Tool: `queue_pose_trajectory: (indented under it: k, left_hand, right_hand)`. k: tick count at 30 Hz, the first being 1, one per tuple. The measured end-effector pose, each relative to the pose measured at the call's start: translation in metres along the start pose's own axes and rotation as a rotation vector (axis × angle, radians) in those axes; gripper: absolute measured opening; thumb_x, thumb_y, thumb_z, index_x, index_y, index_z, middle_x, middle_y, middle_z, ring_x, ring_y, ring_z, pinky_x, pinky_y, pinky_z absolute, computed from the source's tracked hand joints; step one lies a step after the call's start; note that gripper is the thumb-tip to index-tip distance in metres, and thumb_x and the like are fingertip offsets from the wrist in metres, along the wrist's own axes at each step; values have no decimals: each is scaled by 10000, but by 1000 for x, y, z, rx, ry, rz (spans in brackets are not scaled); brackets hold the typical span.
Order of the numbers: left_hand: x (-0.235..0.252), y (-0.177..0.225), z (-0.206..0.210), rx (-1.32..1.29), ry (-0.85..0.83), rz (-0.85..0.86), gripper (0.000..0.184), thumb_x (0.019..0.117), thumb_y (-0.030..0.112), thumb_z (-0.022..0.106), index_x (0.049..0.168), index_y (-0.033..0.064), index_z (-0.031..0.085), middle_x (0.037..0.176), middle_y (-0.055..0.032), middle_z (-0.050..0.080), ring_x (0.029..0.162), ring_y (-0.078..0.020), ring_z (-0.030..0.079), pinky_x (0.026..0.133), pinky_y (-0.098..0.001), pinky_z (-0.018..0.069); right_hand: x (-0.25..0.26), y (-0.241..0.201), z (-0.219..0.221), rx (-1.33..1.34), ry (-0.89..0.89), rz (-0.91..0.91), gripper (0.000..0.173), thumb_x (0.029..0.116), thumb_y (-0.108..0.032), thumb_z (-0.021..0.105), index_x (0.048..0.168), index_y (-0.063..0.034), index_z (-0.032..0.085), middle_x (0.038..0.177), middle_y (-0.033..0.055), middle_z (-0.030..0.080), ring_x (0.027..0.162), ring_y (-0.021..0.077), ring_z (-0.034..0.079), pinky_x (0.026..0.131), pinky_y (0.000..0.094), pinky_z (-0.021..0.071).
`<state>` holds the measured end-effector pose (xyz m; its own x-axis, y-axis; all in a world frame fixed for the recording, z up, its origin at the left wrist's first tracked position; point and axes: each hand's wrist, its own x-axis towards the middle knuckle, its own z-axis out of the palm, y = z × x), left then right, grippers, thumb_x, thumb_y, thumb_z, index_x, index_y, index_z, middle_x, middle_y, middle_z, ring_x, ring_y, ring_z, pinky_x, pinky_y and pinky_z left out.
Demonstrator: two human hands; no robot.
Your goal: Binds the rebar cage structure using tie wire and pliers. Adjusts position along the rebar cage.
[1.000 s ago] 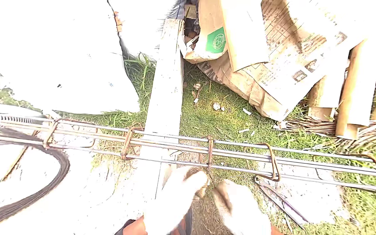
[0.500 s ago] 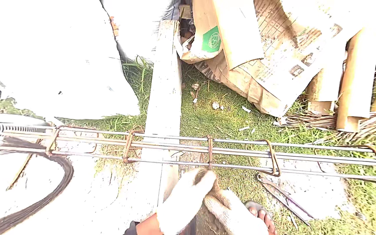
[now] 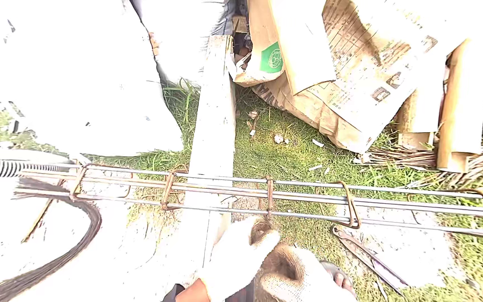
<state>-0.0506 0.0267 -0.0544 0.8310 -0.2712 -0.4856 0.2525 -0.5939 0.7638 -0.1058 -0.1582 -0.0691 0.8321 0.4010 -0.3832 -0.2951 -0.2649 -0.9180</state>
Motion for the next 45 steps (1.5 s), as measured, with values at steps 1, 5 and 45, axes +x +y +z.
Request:
queue_pose_trajectory:
  k: [1, 5, 45]
  left_hand:
    - [1, -1, 1, -61, 4, -14, 314, 953, 449, 654, 1102, 185, 733, 969, 70, 737, 911, -34, 694, 844, -315, 592]
    - [6, -3, 5, -235, -38, -37, 224, 951, 388, 676, 1042, 204, 765, 925, 84, 742, 873, -41, 695, 817, -311, 589]
    - [-10, -11, 8, 90, 35, 194, 357, 1014, 367, 560, 1242, 115, 670, 1107, 15, 725, 941, -62, 687, 824, -296, 597]
  right_hand:
    - [1, 1, 1, 114, -38, 2, 217, 937, -284, 722, 1021, -86, 749, 839, 13, 732, 727, 106, 685, 689, 348, 585]
    - [3, 2, 5, 394, -113, 71, 203, 986, -244, 661, 1009, -67, 758, 801, 21, 719, 645, 112, 644, 609, 319, 563]
    - [-81, 179, -98, -897, 453, 443, 514, 917, -327, 651, 1390, -128, 622, 1273, 248, 637, 1120, 463, 641, 887, 668, 517]
